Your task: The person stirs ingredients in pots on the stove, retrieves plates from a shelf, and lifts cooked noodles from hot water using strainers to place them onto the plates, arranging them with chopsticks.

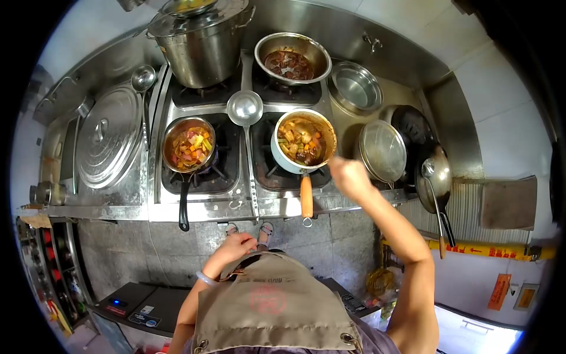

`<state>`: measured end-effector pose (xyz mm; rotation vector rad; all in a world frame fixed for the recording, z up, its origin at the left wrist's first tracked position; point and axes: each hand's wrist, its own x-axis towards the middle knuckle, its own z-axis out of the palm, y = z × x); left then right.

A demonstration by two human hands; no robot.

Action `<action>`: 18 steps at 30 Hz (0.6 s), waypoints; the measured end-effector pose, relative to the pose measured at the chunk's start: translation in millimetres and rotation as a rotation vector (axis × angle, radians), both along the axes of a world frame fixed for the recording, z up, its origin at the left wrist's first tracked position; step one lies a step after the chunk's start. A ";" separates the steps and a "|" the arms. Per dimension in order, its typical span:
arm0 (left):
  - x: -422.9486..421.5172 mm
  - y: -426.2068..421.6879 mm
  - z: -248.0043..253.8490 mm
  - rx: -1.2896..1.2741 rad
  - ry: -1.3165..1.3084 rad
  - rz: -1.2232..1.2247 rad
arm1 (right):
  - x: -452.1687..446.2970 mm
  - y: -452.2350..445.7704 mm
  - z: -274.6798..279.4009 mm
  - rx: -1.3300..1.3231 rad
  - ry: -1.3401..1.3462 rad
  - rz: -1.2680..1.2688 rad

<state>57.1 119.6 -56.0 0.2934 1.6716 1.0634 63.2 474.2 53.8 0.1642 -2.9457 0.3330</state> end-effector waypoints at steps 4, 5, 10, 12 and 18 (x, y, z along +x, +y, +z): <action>4.7 -4.0 2.2 0.040 -0.030 0.088 | 20.2 -13.1 29.0 0.004 -0.023 0.079; 4.3 -3.6 4.7 0.047 -0.045 0.149 | 28.9 -10.1 38.8 0.037 -0.063 0.064; 12.4 -30.6 -11.4 -0.050 -0.042 0.181 | 35.0 -21.3 55.3 -0.013 -0.027 0.052; 16.9 -47.0 -21.4 -0.112 -0.031 0.190 | 24.9 -15.7 32.2 -0.001 -0.067 0.086; 42.8 -125.8 -91.5 -0.239 -0.178 0.444 | 24.8 0.8 29.5 0.140 0.012 0.003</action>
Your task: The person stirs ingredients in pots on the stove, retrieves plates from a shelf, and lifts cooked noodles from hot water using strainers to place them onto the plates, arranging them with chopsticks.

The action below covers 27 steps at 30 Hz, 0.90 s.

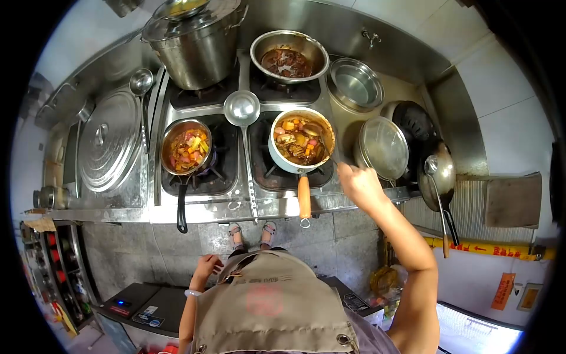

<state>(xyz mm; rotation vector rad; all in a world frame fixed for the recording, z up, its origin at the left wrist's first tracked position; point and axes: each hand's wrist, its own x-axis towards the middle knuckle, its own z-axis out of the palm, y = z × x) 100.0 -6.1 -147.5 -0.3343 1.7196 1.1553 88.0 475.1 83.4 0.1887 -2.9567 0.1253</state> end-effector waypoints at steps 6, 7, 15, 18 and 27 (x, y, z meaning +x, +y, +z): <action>29.4 -35.9 -25.1 -0.108 -0.130 0.245 | 13.9 -12.4 -8.8 -0.078 -0.044 0.084; 32.7 -37.7 -26.5 -0.130 -0.108 0.245 | 9.6 -9.1 -13.5 -0.060 -0.028 0.087; 51.3 -56.1 -15.9 -0.282 -0.049 0.192 | 19.3 2.7 12.1 -0.092 -0.133 0.119; 52.9 -57.5 -21.5 -0.263 -0.069 0.192 | 3.8 8.1 -7.8 0.034 -0.114 0.166; 47.1 -45.8 -26.1 -0.238 -0.178 0.340 | 10.9 11.0 2.4 -0.153 -0.146 0.107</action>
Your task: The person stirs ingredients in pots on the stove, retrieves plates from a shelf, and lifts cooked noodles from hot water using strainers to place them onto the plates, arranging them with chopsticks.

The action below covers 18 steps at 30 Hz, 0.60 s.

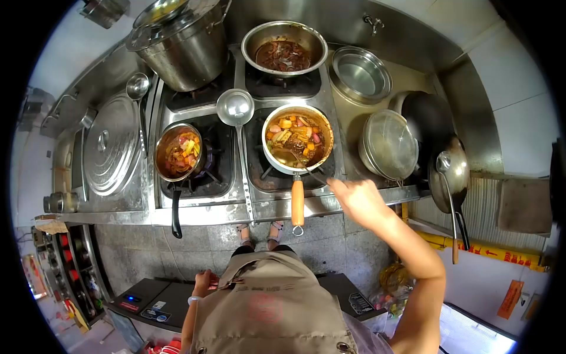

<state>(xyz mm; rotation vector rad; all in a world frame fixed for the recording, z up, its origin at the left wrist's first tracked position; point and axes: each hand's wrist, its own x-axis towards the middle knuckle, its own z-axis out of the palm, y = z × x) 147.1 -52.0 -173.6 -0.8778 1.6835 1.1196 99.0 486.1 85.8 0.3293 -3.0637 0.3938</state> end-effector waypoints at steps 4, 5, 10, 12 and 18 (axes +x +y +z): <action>-3.1 7.4 7.2 0.000 0.012 -0.055 | -16.1 9.7 -31.5 0.110 0.024 -0.120; -4.4 6.5 6.5 -0.007 0.003 -0.023 | -14.9 11.7 -28.0 0.104 0.029 -0.118; -3.1 12.1 15.3 0.025 -0.008 0.016 | -17.1 16.8 -21.2 0.160 0.155 -0.129; -3.8 16.2 18.3 0.042 0.007 -0.060 | -30.6 14.0 -39.2 0.104 0.198 -0.097; -4.0 25.2 12.5 -0.022 0.023 -0.083 | -14.5 11.7 -29.2 0.055 0.127 0.127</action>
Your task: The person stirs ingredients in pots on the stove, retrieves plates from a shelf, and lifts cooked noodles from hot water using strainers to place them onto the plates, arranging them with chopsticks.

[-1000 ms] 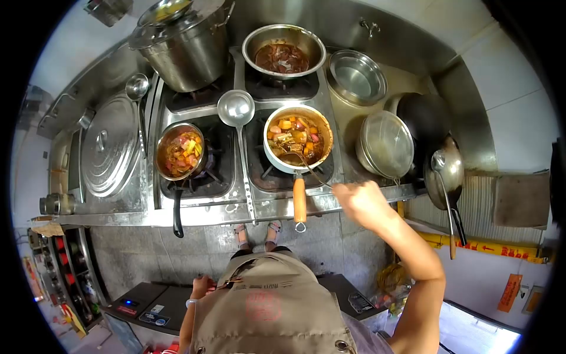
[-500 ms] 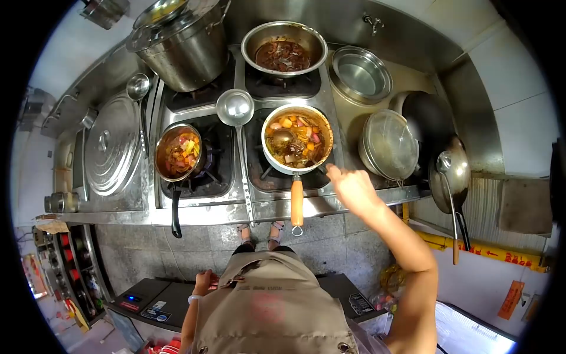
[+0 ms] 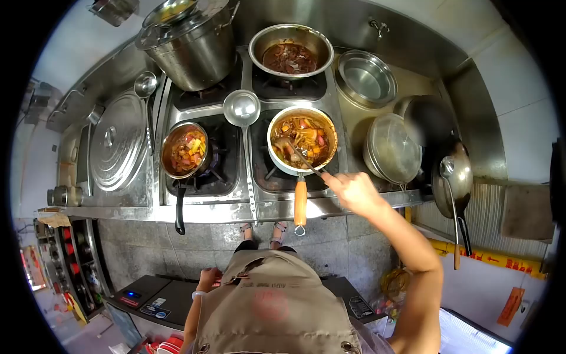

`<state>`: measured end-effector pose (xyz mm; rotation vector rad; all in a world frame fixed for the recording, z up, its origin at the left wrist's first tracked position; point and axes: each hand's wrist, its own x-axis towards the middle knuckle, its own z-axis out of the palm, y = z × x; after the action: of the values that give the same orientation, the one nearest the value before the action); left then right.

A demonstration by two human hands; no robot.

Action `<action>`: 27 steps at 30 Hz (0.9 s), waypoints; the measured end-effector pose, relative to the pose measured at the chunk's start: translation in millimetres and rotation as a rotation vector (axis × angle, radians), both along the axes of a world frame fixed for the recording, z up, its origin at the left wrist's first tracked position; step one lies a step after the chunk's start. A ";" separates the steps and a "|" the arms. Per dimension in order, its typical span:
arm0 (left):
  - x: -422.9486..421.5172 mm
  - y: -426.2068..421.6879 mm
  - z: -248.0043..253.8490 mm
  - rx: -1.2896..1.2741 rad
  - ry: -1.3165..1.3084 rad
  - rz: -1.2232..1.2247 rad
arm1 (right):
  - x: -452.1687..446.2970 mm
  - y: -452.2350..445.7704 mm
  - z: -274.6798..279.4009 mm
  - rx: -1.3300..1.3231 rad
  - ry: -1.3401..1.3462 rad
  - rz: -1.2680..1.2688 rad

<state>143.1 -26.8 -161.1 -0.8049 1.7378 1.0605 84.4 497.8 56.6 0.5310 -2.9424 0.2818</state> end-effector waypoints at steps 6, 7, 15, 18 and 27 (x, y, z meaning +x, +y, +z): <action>-5.5 -0.3 -2.3 0.053 -0.009 0.039 | 35.5 19.3 57.7 0.086 -0.024 -0.016; -5.2 -2.6 -6.1 0.057 -0.009 0.044 | 40.1 17.1 64.9 0.065 -0.038 -0.037; -6.2 -5.0 -22.7 0.055 -0.030 0.108 | -2.3 15.0 14.0 0.118 0.046 0.045; -5.0 -5.6 -24.5 0.052 0.000 0.088 | -11.1 16.2 6.7 0.181 0.113 0.075; -9.9 -5.3 -28.3 0.072 -0.027 0.107 | 10.7 -27.3 45.2 0.145 -0.164 -0.137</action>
<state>133.2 -32.1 -189.4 -0.8713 1.6394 1.1718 95.1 470.5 101.8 0.3353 -3.1578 0.1018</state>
